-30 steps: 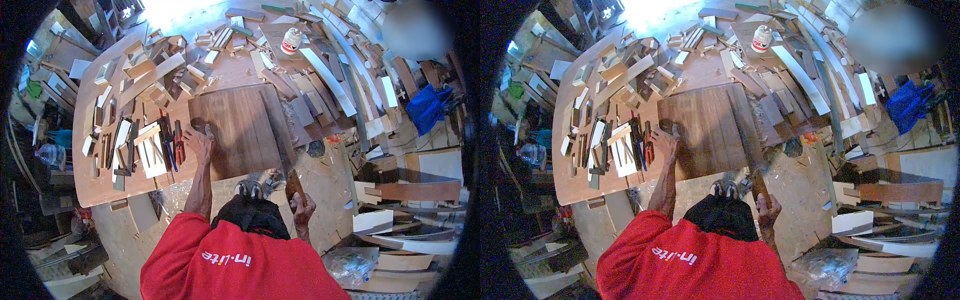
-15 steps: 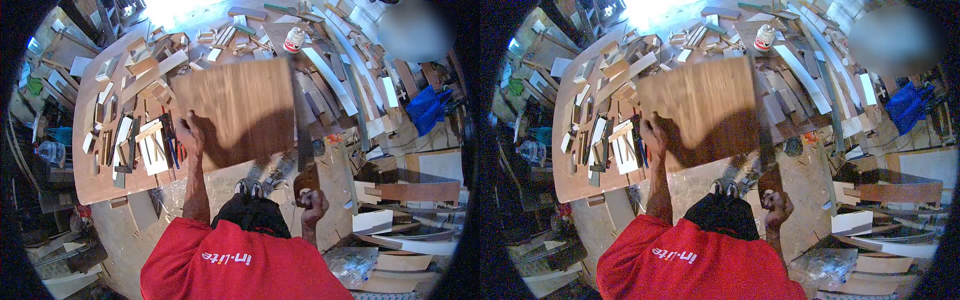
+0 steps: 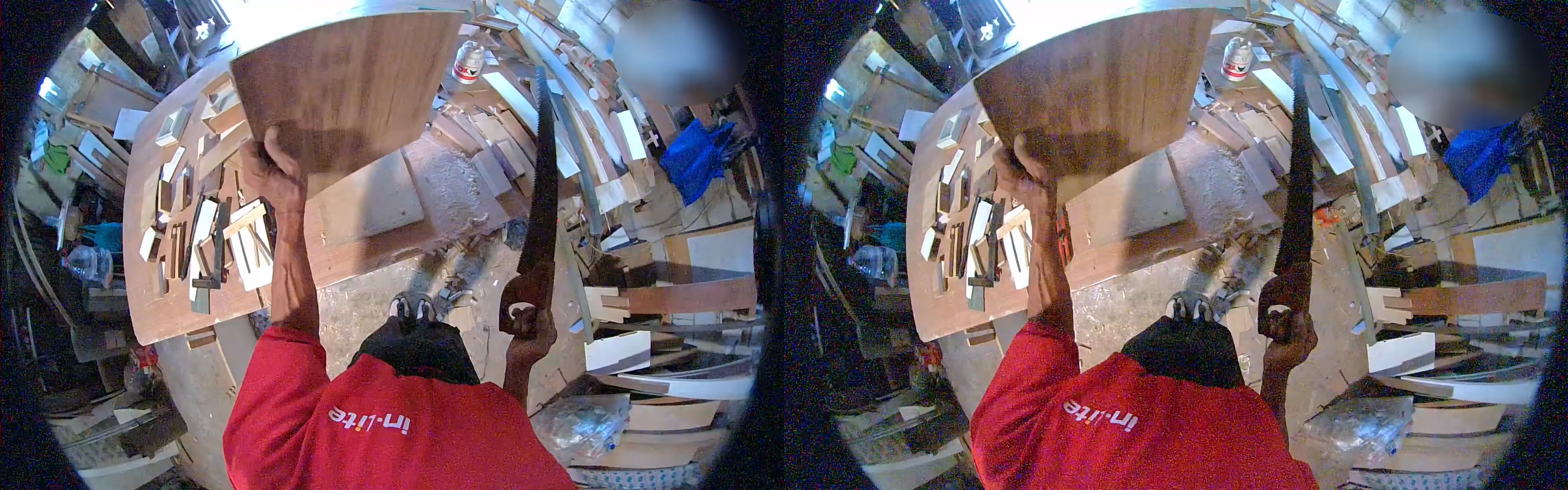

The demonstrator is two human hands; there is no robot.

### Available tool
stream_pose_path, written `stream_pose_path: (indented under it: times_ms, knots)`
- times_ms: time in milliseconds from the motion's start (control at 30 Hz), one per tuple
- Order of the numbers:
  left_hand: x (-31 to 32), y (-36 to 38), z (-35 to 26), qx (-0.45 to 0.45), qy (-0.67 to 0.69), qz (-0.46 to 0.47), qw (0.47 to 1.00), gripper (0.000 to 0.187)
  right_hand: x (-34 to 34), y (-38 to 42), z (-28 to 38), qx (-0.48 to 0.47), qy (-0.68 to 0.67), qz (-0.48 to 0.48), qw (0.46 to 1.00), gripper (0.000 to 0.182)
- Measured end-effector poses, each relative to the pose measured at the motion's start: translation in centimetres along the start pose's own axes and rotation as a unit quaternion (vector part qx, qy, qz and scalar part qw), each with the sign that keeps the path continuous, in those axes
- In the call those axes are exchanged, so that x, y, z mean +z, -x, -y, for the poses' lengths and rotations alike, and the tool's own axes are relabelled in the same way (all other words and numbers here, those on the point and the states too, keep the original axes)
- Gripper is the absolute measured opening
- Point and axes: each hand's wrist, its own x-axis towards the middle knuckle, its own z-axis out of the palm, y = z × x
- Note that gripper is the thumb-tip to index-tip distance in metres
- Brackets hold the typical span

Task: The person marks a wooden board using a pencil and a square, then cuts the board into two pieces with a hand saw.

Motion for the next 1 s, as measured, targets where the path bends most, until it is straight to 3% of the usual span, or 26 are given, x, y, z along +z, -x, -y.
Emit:
stream_pose_path:
  times_ms: [167,267,333,400,467,600,633,667,700,733,800,900,1000]
  knots:
    - [-0.2,0.9,2.0,-0.033,-0.057,-0.009,0.998,0.026,-0.4,0.7,-0.6,0.034,-0.035,0.053,0.997,0.025]
    - [0.4,1.2,5.1,-0.048,-0.081,-0.005,0.996,0.033,-1.2,0.8,-1.7,0.048,0.069,0.033,0.996,0.026]
    - [0.5,2.1,9.0,-0.191,-0.161,0.089,0.964,0.042,0.4,1.5,-0.7,0.046,0.041,0.063,0.996,0.027]
    - [0.8,4.1,12.1,-0.197,-0.165,0.114,0.960,0.048,1.2,1.7,-0.5,0.039,-0.010,0.075,0.996,0.026]
    - [1.5,6.0,13.0,-0.211,-0.274,0.143,0.927,0.048,1.1,1.7,-0.6,0.040,0.007,0.092,0.995,0.026]
    - [1.7,10.9,19.4,-0.286,-0.175,0.227,0.914,0.047,1.6,2.2,-1.0,0.053,0.111,0.127,0.984,0.029]
    - [1.7,12.5,22.5,-0.134,-0.299,0.263,0.908,0.050,1.6,2.4,-1.4,0.062,0.106,0.134,0.983,0.028]
    - [2.0,14.3,25.2,0.024,-0.409,0.289,0.865,0.054,1.7,2.7,-1.7,0.062,0.108,0.134,0.983,0.028]
    - [3.0,15.9,27.1,-0.192,-0.254,0.198,0.927,0.054,1.9,2.9,-2.0,0.077,0.111,0.133,0.982,0.026]
    - [2.6,15.0,25.2,-0.193,-0.254,0.198,0.927,0.054,1.9,2.9,-2.3,0.093,0.114,0.132,0.980,0.024]
    - [0.9,13.7,22.0,-0.220,-0.281,0.322,0.877,0.055,2.0,3.0,-3.2,0.105,0.126,0.143,0.976,0.024]
    - [1.6,16.3,25.7,-0.237,-0.315,0.264,0.880,0.056,3.2,3.3,-3.8,0.147,0.129,0.153,0.969,0.026]
    - [0.8,14.6,20.4,-0.290,-0.315,0.295,0.854,0.057,5.1,2.9,-4.4,0.133,0.158,0.158,0.966,0.025]
